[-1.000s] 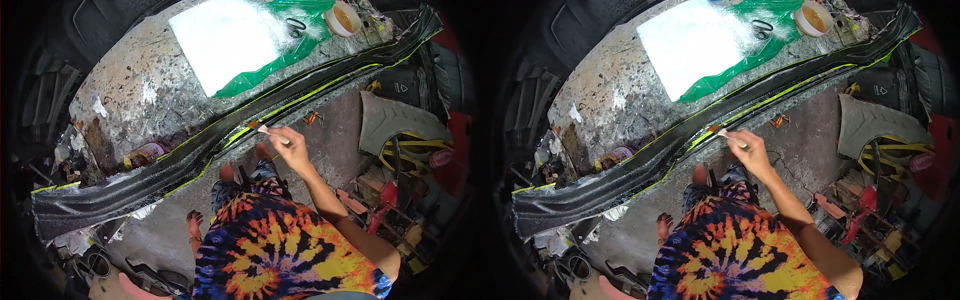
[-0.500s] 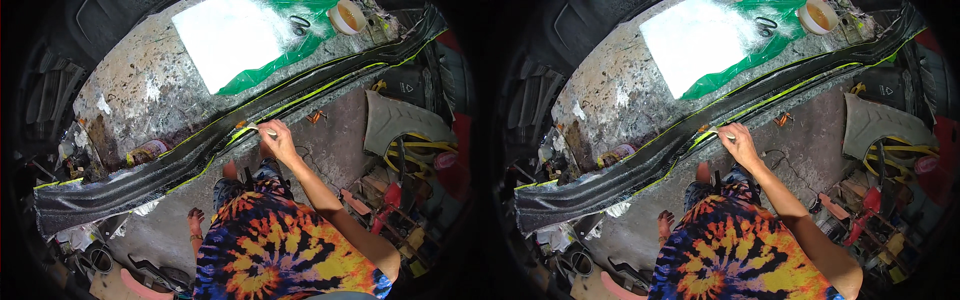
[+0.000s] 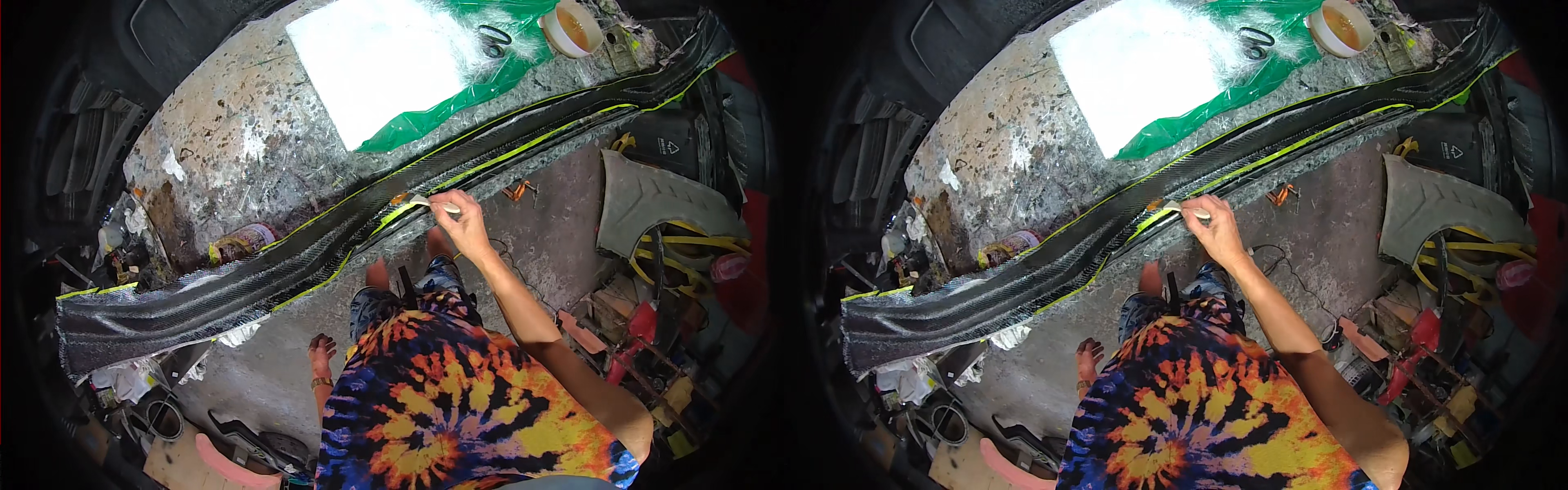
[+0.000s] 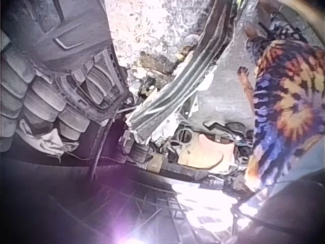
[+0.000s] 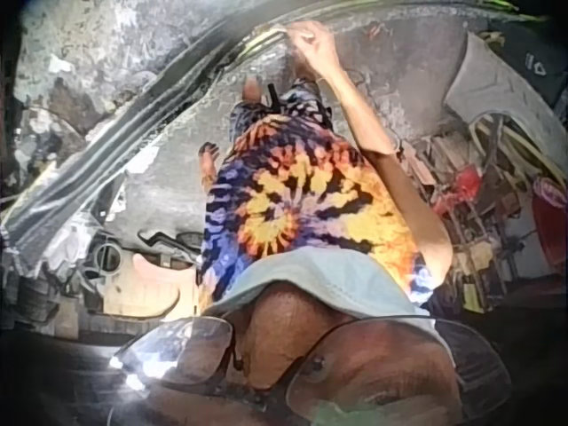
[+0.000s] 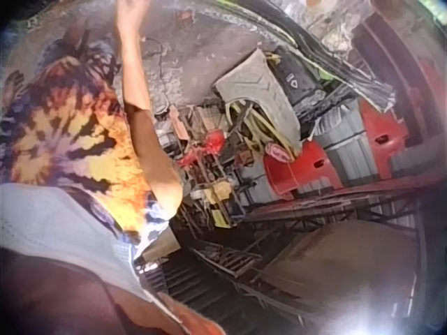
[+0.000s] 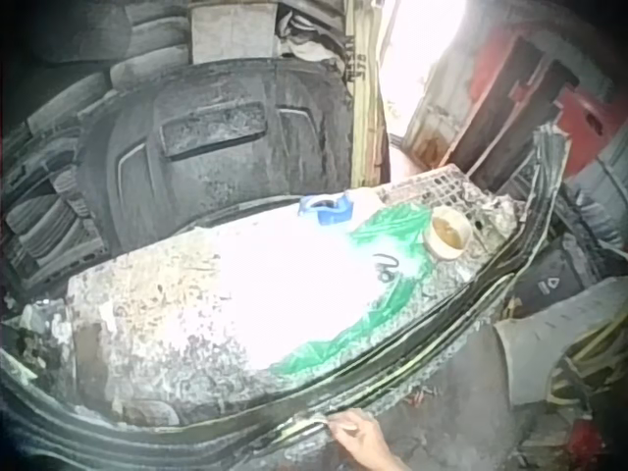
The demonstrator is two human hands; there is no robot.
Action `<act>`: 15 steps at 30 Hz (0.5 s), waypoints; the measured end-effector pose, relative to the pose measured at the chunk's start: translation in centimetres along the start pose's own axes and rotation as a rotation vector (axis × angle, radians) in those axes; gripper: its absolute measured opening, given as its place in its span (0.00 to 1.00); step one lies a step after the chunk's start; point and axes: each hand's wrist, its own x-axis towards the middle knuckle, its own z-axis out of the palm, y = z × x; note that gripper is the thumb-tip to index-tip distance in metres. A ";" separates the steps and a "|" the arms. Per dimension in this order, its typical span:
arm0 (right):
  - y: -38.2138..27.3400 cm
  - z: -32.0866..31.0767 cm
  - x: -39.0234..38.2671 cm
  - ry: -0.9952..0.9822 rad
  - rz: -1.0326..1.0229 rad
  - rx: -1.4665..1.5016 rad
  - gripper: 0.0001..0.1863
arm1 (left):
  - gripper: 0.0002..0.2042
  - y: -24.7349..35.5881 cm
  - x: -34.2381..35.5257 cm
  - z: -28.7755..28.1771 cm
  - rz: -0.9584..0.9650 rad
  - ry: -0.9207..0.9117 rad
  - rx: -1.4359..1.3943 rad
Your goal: The person applies a liquid substance to a long carbon fiber part using a brush, dipping the brush into a plastic container held in the left hand. The person works their way along the length of the part, ensuring the substance is spread into the texture of the material and along the edges.
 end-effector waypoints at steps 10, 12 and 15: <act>-0.8 1.0 -0.2 -0.118 -0.075 -0.020 0.06 | 0.16 -0.1 0.9 -0.5 -0.012 -0.005 -0.023; -0.4 1.4 -0.1 -0.073 -0.098 -0.058 0.07 | 0.16 0.0 1.0 -0.4 -0.012 -0.002 -0.028; -0.7 1.1 0.0 -0.089 -0.038 -0.036 0.06 | 0.16 -0.1 1.0 -0.4 -0.013 0.008 -0.036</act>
